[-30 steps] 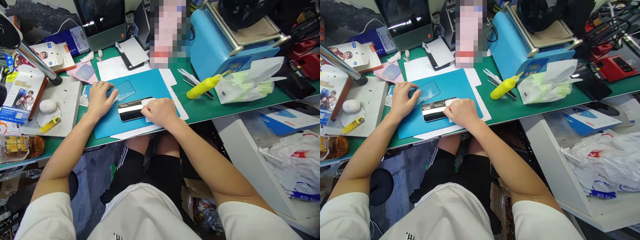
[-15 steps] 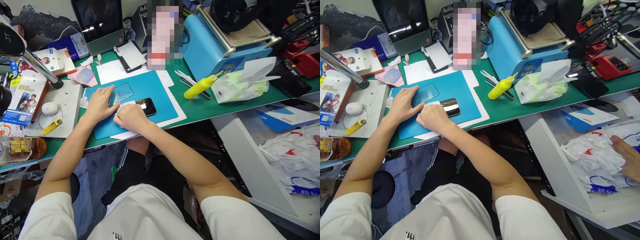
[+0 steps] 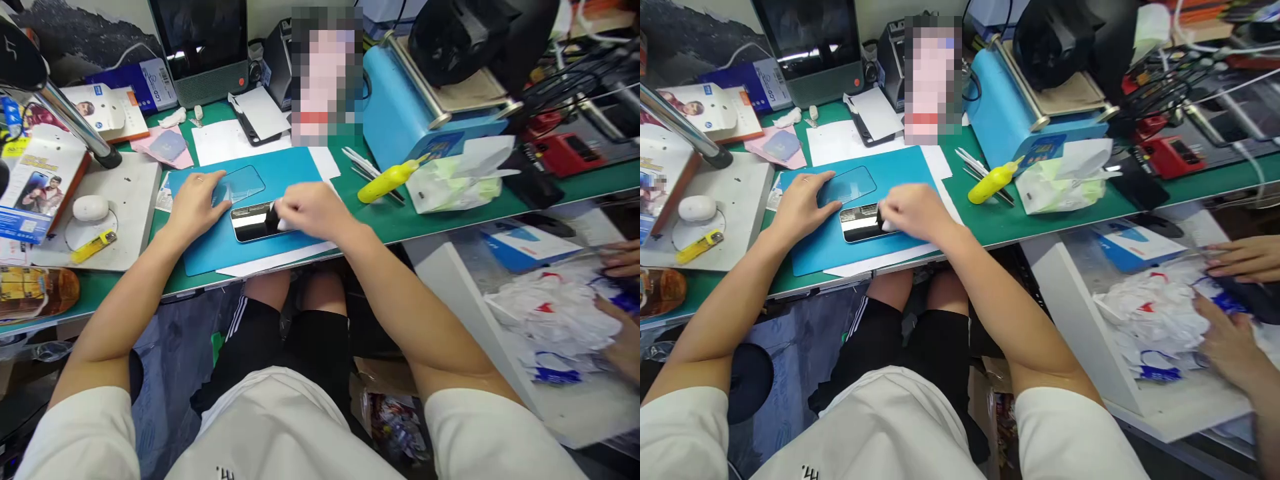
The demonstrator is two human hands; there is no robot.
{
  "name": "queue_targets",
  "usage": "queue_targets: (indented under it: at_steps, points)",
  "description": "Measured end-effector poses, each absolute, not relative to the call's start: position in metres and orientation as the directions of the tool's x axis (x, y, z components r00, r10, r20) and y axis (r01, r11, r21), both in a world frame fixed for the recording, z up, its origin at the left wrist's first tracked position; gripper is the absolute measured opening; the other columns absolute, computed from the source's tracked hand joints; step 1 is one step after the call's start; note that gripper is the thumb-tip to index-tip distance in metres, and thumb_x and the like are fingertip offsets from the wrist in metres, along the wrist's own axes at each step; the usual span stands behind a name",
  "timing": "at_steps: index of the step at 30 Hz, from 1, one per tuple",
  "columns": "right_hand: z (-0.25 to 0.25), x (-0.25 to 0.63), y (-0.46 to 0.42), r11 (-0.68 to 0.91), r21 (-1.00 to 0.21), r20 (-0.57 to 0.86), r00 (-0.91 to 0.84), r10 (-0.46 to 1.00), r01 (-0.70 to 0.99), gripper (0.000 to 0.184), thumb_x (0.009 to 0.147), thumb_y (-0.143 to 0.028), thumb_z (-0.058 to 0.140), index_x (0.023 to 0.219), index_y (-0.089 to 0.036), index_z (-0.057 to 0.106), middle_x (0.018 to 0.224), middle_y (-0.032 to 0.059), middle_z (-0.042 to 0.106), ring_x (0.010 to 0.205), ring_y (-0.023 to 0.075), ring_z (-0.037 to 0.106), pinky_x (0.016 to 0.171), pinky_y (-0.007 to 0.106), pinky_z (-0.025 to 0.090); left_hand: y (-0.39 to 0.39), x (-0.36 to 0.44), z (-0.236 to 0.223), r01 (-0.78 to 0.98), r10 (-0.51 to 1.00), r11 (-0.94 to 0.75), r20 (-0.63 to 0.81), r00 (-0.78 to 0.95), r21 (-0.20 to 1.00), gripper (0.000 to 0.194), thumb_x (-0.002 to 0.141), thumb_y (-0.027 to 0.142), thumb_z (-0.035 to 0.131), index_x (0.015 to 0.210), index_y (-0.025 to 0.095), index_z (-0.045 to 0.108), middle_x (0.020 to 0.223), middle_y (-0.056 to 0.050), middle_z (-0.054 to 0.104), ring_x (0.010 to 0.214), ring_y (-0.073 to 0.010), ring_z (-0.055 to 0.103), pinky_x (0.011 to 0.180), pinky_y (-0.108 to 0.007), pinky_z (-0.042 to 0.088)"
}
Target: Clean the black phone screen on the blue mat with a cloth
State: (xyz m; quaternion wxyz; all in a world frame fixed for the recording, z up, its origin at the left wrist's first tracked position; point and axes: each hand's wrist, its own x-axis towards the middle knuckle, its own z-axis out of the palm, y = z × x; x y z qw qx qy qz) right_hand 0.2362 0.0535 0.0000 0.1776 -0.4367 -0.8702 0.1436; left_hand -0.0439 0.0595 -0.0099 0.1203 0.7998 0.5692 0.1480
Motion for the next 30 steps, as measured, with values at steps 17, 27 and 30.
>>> queue_targets:
  at_steps: [17,27,30]
  points:
    - [-0.03,0.217,0.117,0.358,-0.563,0.221,-0.281,0.934,0.745,0.028,0.105,-0.035,0.056,0.118,-0.02,0.076,0.125,0.0157,0.071,0.13,0.0388,0.061,0.115,0.06,0.047,0.065,-0.043,-0.024,0.818,0.935,-0.353,0.153,0.318,0.453,0.059,0.094,0.026,0.07,0.151,0.025,0.056,0.148,-0.015,0.064,0.137,-0.0398,0.055,0.115,-0.06,0.049]
    - [-0.023,0.218,0.119,0.38,-0.751,0.273,-0.271,0.923,0.54,0.021,0.102,-0.034,0.063,0.092,-0.022,0.077,0.095,0.0047,0.078,0.094,0.0252,0.07,0.091,0.043,0.056,0.055,-0.037,-0.013,0.764,0.785,-0.596,0.378,0.491,0.246,0.062,0.092,0.012,0.066,0.15,0.031,0.055,0.145,-0.011,0.058,0.128,-0.0315,0.056,0.112,-0.054,0.05]
    - [-0.021,0.23,0.112,0.462,-0.745,0.338,-0.324,0.883,0.481,0.02,0.1,-0.037,0.067,0.094,-0.024,0.08,0.098,0.0053,0.08,0.093,0.0251,0.071,0.084,0.042,0.056,0.047,-0.034,-0.006,0.744,0.761,-0.619,0.429,0.487,0.252,0.047,0.101,0.023,0.063,0.147,0.029,0.059,0.146,-0.013,0.061,0.128,-0.0317,0.06,0.111,-0.054,0.052]
